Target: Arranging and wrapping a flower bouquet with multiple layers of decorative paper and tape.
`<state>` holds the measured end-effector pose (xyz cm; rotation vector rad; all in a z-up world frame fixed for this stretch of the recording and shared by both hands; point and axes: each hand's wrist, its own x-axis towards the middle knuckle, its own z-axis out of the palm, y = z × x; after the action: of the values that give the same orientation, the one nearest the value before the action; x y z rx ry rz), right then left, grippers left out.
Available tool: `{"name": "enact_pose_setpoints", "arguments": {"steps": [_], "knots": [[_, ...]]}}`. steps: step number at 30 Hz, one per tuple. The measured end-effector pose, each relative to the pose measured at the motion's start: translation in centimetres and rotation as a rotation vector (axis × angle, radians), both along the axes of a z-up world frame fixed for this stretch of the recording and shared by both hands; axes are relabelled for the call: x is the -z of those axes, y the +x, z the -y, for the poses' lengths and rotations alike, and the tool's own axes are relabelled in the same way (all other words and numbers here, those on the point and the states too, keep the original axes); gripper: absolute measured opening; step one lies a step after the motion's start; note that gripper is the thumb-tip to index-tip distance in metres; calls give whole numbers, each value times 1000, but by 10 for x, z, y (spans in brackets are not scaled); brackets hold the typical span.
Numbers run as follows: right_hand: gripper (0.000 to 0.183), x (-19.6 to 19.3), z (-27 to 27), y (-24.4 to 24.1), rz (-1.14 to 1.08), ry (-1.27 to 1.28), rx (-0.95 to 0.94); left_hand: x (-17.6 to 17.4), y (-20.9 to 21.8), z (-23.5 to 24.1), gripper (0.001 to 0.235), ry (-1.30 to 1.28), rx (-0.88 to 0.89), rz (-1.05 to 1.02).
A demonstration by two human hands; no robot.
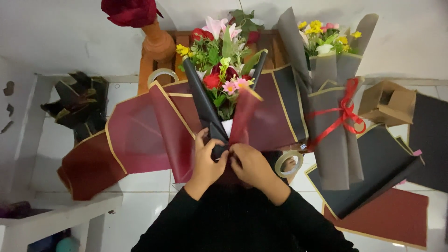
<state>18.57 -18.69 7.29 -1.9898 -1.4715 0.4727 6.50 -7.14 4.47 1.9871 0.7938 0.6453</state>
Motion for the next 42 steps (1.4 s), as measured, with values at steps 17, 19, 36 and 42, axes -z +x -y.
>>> {"name": "enact_pose_setpoints", "arguments": {"steps": [17,19,36,42], "knots": [[12,10,-8,-10,48,-7,115,40,-87,-61,73,-275,-454,-189],[13,10,-9,-11,44,-16,135,35,-83,-53,65,-250,-457,-216],[6,1,-9,-18,72,60,172,-2,-37,28,23,207,-43,-66],[5,6,-9,-18,110,93,169,-9,-33,27,15,362,110,-90]]}}
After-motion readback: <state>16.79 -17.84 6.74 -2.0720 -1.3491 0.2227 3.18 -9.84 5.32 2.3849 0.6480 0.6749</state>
